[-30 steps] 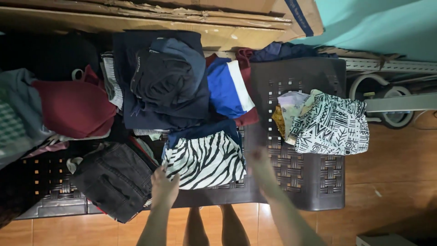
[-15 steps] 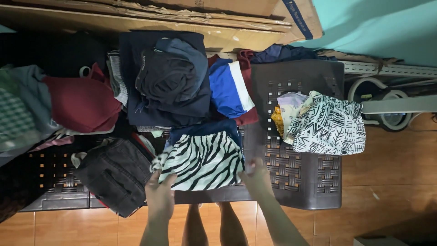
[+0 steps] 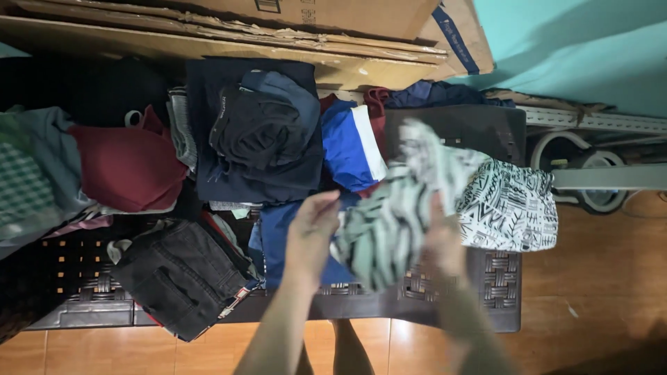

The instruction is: Sort various items of clothing from a pile onto different stacks on a bench.

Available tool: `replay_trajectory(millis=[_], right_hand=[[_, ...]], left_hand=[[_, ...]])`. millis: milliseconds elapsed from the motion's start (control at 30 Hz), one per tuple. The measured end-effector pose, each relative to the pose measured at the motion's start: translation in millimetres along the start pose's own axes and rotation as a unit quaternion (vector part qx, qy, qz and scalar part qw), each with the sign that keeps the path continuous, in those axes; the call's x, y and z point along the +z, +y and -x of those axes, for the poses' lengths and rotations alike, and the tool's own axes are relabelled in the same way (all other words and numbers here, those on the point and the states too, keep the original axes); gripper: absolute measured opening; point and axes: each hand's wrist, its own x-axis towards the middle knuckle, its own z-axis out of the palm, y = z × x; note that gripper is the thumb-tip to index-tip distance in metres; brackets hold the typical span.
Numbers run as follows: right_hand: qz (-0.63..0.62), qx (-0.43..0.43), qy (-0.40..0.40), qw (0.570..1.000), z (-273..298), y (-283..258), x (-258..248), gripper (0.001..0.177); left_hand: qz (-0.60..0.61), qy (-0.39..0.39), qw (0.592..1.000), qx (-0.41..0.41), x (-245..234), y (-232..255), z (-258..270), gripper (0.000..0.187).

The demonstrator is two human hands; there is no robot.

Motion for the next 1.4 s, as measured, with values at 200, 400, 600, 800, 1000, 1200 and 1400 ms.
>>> replay_trajectory(millis=[200,400,600,800,1000,1200,1400], right_hand=[[0.131,-0.163,-0.053,0.977,-30.0,-59.4,17.8,0.038],[0.089,-0.025,-0.152,0.984,-78.8,-25.8,130.0,0.037],[0.175,-0.021,-0.111,0.978,-131.6,46.1,122.2,0.059],[0.228,-0.014,0.01,0.974,-137.4,91.8,81.5,0.044],[-0.136,0.36,-0.012,0.923,-127.2,94.9,102.1,0.031],[-0.315,0.352,-0.092,0.877,-129.2,26.3,98.6,0.055],[-0.336,0.117,-0.183,0.917,-135.6,-43.6,92.9,0.047]], left_hand=[[-0.058,0.092,0.988,-0.105,-37.9,-21.9,-17.9,0.024],[-0.109,0.093,0.987,-0.066,-29.7,-77.9,-79.9,0.036],[-0.378,0.119,0.917,-0.04,-22.9,-131.6,-170.9,0.049],[-0.164,0.224,0.944,-0.175,-6.3,-138.4,-211.0,0.065],[-0.188,0.208,0.933,-0.225,4.7,-136.6,-220.4,0.063],[0.108,0.024,0.97,-0.216,63.9,-43.7,-204.2,0.064],[0.084,-0.139,0.979,-0.127,75.2,10.6,-208.4,0.061]])
